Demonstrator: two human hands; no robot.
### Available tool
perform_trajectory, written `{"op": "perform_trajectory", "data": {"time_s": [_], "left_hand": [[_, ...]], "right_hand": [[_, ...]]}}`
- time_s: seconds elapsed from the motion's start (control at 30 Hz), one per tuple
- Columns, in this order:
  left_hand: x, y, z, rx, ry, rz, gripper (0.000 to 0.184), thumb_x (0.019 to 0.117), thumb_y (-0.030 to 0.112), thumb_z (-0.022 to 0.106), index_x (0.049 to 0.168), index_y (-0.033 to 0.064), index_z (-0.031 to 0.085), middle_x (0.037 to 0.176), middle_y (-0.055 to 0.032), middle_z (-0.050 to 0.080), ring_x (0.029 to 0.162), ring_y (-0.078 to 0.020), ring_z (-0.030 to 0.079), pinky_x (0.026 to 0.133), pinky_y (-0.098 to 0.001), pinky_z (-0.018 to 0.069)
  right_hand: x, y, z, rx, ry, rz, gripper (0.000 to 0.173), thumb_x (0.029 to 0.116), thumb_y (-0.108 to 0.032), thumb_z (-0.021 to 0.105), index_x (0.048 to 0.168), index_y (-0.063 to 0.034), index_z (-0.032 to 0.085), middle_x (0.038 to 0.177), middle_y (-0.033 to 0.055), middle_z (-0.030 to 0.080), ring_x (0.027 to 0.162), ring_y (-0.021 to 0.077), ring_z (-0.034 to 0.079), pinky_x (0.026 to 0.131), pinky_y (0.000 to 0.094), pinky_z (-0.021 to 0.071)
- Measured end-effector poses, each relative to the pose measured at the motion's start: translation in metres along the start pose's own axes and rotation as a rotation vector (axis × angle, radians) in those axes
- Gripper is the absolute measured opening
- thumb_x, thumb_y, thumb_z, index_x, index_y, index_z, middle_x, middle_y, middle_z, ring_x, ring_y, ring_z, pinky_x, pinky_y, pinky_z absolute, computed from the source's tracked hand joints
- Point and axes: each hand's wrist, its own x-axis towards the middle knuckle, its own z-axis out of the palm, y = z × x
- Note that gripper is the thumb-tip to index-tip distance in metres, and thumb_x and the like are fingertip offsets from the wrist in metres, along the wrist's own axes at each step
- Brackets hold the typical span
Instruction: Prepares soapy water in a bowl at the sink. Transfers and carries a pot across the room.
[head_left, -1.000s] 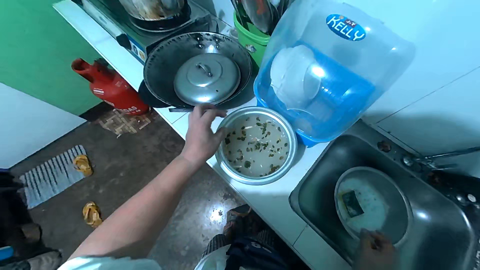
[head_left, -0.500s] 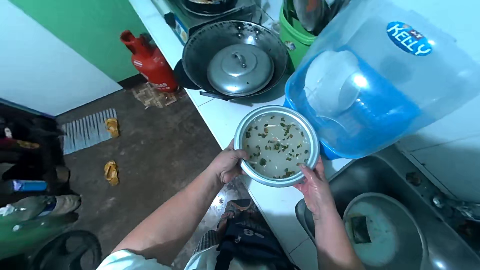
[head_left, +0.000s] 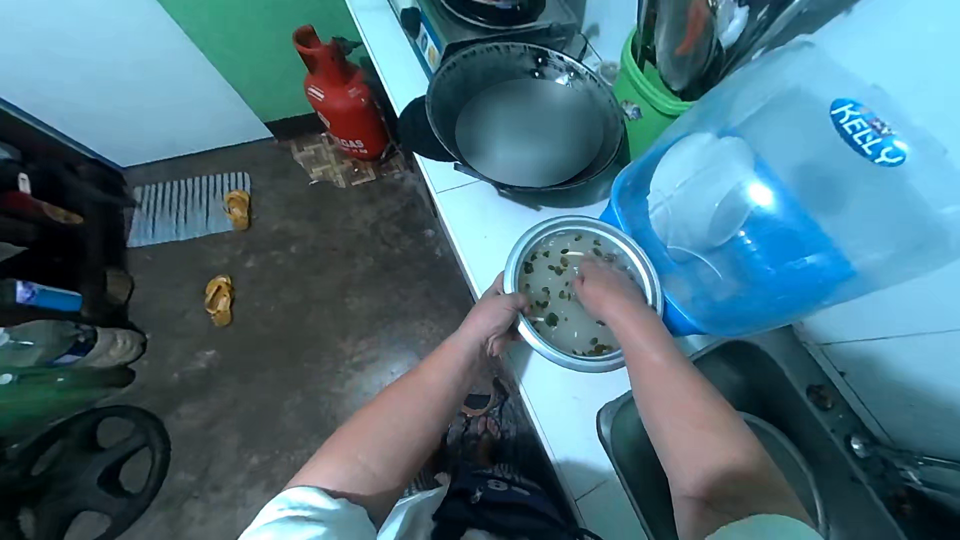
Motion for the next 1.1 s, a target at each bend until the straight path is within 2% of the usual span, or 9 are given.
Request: {"op": "perform_trajectory", "data": {"time_s": [0.1,0.23,0.37,0.47,0.63,0.77,0.97,1.0,1.1], "left_hand": [[-0.001,0.001,-0.001,0.003,-0.010,-0.006,0.073,0.0896,-0.006,0.057,0.152,0.0270,0.037,0.098,-0.0172,0.063,0.069,-0.0243,0.064,0.050,-0.0352,0.0519],[-0.001,0.000,-0.002,-0.028,-0.055,0.006,0.072,0.0889,-0.008,0.057,0.150,0.0251,0.038,0.102,-0.0178,0.063,0.072,-0.0253,0.065,0.052,-0.0362,0.0531],[-0.002,0.001,-0.003,-0.046,-0.076,0.010,0.071,0.0898,-0.007,0.057,0.150,0.0253,0.039,0.100,-0.0174,0.063,0.069,-0.0244,0.064,0.049,-0.0347,0.0522],[-0.001,0.001,-0.003,-0.031,-0.075,0.006,0.071,0.0885,-0.007,0.059,0.149,0.0255,0.040,0.097,-0.0174,0.063,0.064,-0.0233,0.063,0.045,-0.0327,0.0499],[-0.003,0.003,-0.004,-0.019,-0.086,0.009,0.069,0.0901,-0.007,0.058,0.149,0.0247,0.040,0.096,-0.0164,0.063,0.065,-0.0220,0.063,0.046,-0.0316,0.0500],[-0.002,0.003,-0.004,-0.020,-0.094,-0.002,0.072,0.0896,-0.008,0.057,0.150,0.0259,0.038,0.093,-0.0160,0.062,0.063,-0.0212,0.062,0.045,-0.0300,0.0488],[-0.001,0.001,-0.005,-0.036,-0.097,-0.001,0.072,0.0925,-0.006,0.058,0.153,0.0266,0.037,0.095,-0.0165,0.064,0.068,-0.0233,0.065,0.048,-0.0331,0.0524],[0.000,0.001,-0.006,-0.033,-0.098,-0.002,0.072,0.0923,-0.006,0.058,0.153,0.0266,0.037,0.098,-0.0175,0.065,0.071,-0.0248,0.066,0.050,-0.0347,0.0541],[-0.001,0.003,-0.007,-0.016,-0.106,-0.019,0.072,0.0933,-0.005,0.058,0.153,0.0276,0.036,0.097,-0.0168,0.064,0.070,-0.0239,0.066,0.050,-0.0339,0.0539]], "right_hand": [[0.014,-0.013,0.006,-0.029,-0.178,0.051,0.051,0.1102,-0.033,0.039,0.142,0.0043,0.054,0.146,0.0282,0.053,0.137,0.0449,0.050,0.109,0.0682,0.0377],[0.006,-0.033,0.004,-0.149,-0.336,0.114,0.045,0.1109,-0.025,0.039,0.125,0.0100,0.064,0.136,0.0303,0.059,0.131,0.0442,0.054,0.107,0.0654,0.0415],[-0.009,-0.034,0.005,-0.199,-0.387,0.115,0.033,0.1056,-0.015,0.052,0.120,0.0115,0.064,0.129,0.0299,0.061,0.125,0.0430,0.058,0.103,0.0617,0.0448],[-0.017,-0.030,0.012,-0.104,-0.346,0.091,0.049,0.1037,-0.035,0.055,0.130,0.0060,0.060,0.132,0.0283,0.061,0.125,0.0418,0.058,0.103,0.0641,0.0447],[-0.040,-0.043,-0.011,-0.201,-0.257,-0.053,0.043,0.1069,-0.037,0.053,0.139,-0.0103,0.062,0.145,0.0164,0.056,0.132,0.0360,0.056,0.107,0.0603,0.0445],[-0.049,-0.050,-0.038,-0.281,-0.056,0.031,0.029,0.1065,-0.026,0.051,0.123,-0.0112,0.070,0.117,0.0194,0.070,0.108,0.0412,0.067,0.085,0.0649,0.0531],[-0.015,-0.037,-0.036,-0.205,0.264,-0.047,0.028,0.1071,-0.023,0.050,0.118,-0.0067,0.069,0.106,0.0251,0.069,0.096,0.0473,0.068,0.072,0.0685,0.0533],[-0.011,-0.040,-0.035,-0.204,0.285,-0.087,0.028,0.1077,-0.024,0.050,0.118,-0.0067,0.069,0.106,0.0248,0.069,0.095,0.0470,0.068,0.072,0.0679,0.0534],[0.000,-0.059,-0.034,-0.268,0.247,-0.205,0.030,0.1082,-0.024,0.050,0.121,-0.0075,0.071,0.118,0.0212,0.070,0.108,0.0437,0.068,0.086,0.0668,0.0532]]}}
